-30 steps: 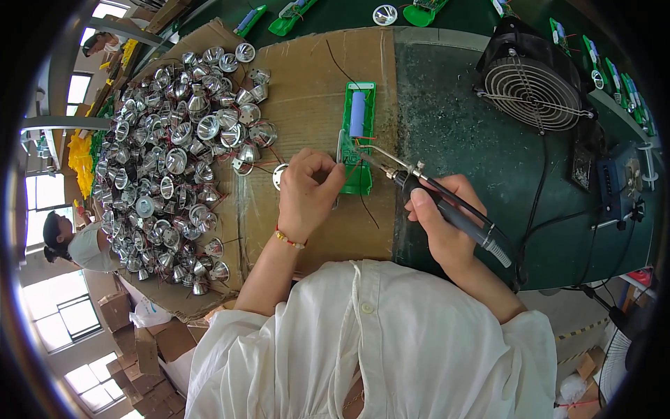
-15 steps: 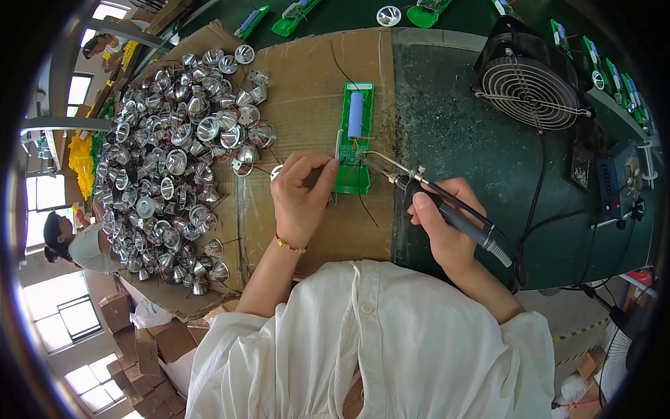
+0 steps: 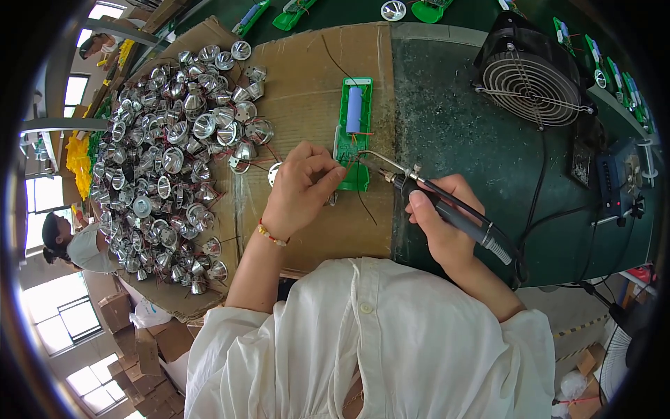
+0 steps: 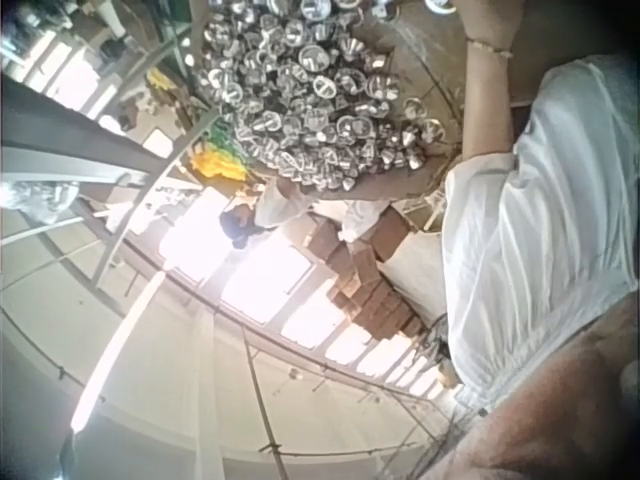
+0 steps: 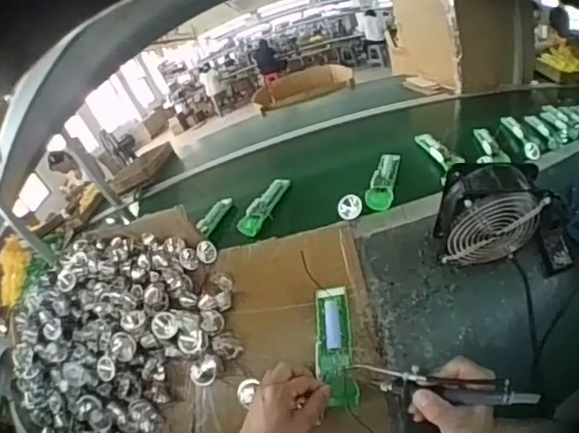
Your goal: Soldering wires to a circuit board for LED light assembly on a factory floor.
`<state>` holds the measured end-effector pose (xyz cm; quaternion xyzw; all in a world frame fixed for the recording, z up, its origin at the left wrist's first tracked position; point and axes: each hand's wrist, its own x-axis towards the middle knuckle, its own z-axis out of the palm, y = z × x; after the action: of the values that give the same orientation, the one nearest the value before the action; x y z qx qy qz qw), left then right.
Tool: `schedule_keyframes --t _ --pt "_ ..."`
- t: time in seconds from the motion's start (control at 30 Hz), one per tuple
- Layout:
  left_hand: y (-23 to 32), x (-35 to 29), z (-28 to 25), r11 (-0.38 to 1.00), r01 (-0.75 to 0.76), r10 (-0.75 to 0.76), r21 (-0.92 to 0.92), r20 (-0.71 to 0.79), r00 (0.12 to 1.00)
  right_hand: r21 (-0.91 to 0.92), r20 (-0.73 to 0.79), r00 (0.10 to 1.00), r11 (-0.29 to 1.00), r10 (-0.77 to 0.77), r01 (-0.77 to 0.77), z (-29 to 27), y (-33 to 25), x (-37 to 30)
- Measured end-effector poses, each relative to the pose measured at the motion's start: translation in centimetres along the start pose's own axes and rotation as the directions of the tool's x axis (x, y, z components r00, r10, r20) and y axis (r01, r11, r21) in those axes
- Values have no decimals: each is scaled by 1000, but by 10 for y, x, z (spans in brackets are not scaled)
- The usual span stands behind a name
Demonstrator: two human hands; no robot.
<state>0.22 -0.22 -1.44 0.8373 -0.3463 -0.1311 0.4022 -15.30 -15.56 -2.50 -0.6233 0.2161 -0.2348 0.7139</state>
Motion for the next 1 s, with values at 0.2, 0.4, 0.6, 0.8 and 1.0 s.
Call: schedule_keyframes --t 0.2,0.4,0.6,0.8,1.0 --pt "-1 6 -4 996 74 -69 -60 75 995 -9 12 1000 1000 0 0 3 -2 1" --pt "-3 6 -1 996 61 -58 -63 46 997 -9 18 1000 1000 1 0 4 0 1" --pt "-3 5 2 994 69 -68 -89 15 998 55 -51 998 998 33 -31 0 1 -2" --pt "0 5 0 996 81 -79 -47 40 996 -11 -45 999 1000 -10 10 -1 0 -1" --pt "-2 5 -2 997 72 -72 -15 45 996 23 -46 998 998 -50 51 -8 6 -1"
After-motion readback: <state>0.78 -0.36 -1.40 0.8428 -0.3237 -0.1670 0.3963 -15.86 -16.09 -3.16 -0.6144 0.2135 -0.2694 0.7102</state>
